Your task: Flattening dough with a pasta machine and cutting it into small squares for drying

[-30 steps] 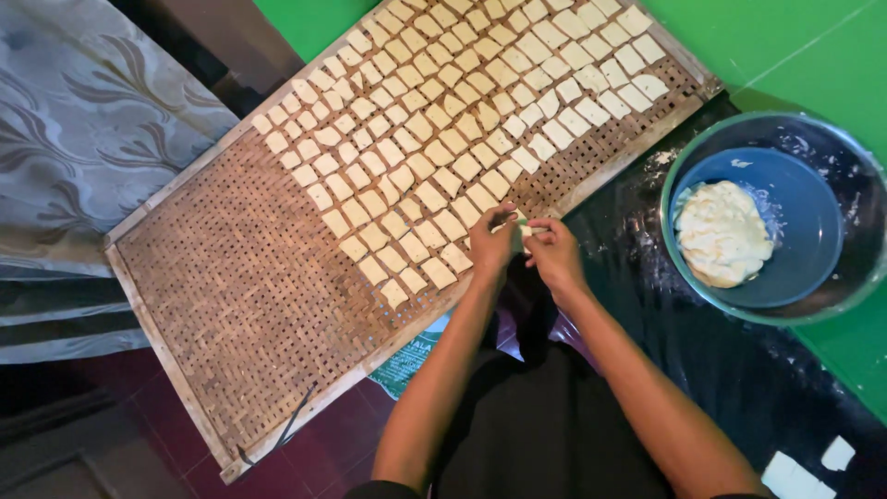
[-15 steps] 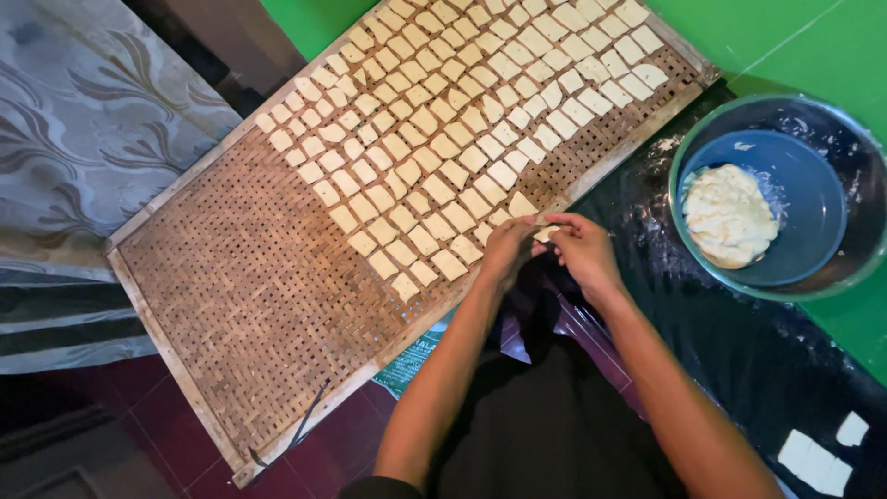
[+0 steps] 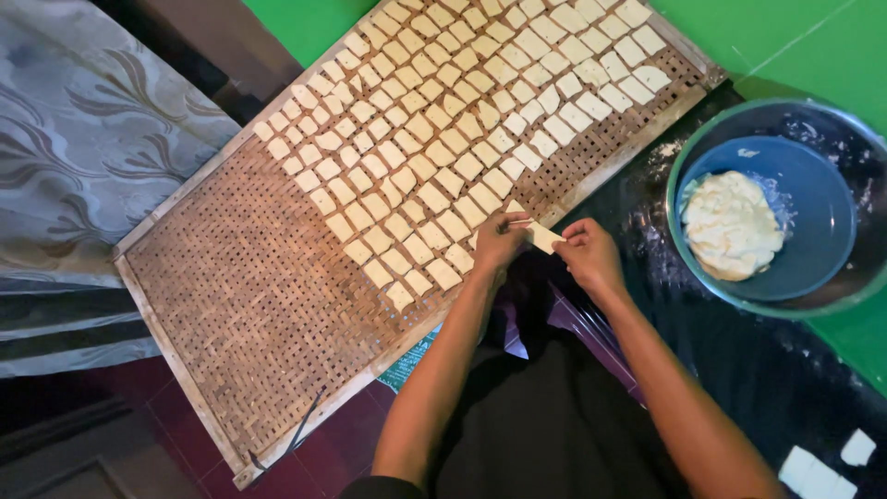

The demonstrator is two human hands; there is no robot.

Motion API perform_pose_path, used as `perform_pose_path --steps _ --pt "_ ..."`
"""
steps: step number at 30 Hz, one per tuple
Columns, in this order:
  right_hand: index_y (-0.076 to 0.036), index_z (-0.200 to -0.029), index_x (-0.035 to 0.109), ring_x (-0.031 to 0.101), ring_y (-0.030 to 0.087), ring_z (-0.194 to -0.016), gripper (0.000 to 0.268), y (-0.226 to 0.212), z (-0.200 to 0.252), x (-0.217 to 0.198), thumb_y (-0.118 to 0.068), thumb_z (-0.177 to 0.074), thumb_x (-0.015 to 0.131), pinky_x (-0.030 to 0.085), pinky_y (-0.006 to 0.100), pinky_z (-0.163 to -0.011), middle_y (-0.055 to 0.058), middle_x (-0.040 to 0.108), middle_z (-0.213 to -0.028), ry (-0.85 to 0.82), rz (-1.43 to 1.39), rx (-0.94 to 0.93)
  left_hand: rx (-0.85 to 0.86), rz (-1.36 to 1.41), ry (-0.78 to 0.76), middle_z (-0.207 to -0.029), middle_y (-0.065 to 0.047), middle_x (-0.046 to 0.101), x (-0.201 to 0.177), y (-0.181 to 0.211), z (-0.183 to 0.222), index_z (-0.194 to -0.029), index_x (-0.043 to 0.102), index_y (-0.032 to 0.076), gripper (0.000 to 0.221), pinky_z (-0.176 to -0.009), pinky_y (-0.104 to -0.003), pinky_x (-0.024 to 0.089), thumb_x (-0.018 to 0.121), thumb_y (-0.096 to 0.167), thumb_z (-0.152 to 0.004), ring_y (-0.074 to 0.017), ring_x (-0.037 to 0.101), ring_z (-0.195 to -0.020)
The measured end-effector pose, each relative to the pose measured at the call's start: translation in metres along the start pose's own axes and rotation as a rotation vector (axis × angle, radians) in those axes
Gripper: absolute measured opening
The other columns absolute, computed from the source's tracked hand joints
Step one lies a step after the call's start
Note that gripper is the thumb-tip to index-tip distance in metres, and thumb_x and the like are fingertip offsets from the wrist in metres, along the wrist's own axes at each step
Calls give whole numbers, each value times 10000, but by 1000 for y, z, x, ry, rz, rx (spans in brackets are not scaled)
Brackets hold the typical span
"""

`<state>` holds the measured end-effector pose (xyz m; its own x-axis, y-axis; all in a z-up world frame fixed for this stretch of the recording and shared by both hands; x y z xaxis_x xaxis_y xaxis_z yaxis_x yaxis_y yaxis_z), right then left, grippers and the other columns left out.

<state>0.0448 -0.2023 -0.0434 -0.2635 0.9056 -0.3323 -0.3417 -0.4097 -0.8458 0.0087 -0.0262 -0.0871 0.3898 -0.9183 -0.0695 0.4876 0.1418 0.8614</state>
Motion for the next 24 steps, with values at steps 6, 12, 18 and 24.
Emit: perform_pose_path --steps 6,12,18,24 --pt "-113 -957 689 676 166 -493 196 19 -46 13 -145 -781 768 499 249 -464 78 733 -751 -14 105 31 -22 -267 85 -923 7 786 -9 52 -5 -1000 810 329 268 -914 -392 587 731 222 -767 -232 748 -975" --pt "-133 -932 711 713 161 -551 143 22 -84 33 -80 -800 709 532 252 -500 74 757 -819 -51 96 -21 129 -411 146 -989 -121 787 -7 86 -26 -1030 799 162 236 -949 -462 581 680 84 -842 -342 739 -1035" --pt "-178 -946 745 745 264 -923 143 -11 -81 26 -171 -804 726 595 370 -763 67 779 -937 -46 278 -16 131 -474 151 -980 -88 790 -7 90 -37 -1024 802 182 233 -919 -435 586 697 90 -838 -316 749 -1004" --pt "-161 -937 747 745 261 -891 134 -20 -77 24 -146 -812 702 596 385 -753 65 777 -902 -45 275 -42 260 -498 181 -962 -123 727 -8 107 -26 -985 792 162 214 -894 -457 592 714 43 -826 -356 728 -968"
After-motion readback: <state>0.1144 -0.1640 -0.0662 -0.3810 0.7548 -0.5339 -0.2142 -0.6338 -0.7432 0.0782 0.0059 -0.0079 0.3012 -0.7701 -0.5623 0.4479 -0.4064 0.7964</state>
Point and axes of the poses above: each hand's wrist, its own z-axis away from the middle knuckle, its own x-axis out of the palm, y = z × x, the point moved 3 cm from there along -z, towards the middle knuckle
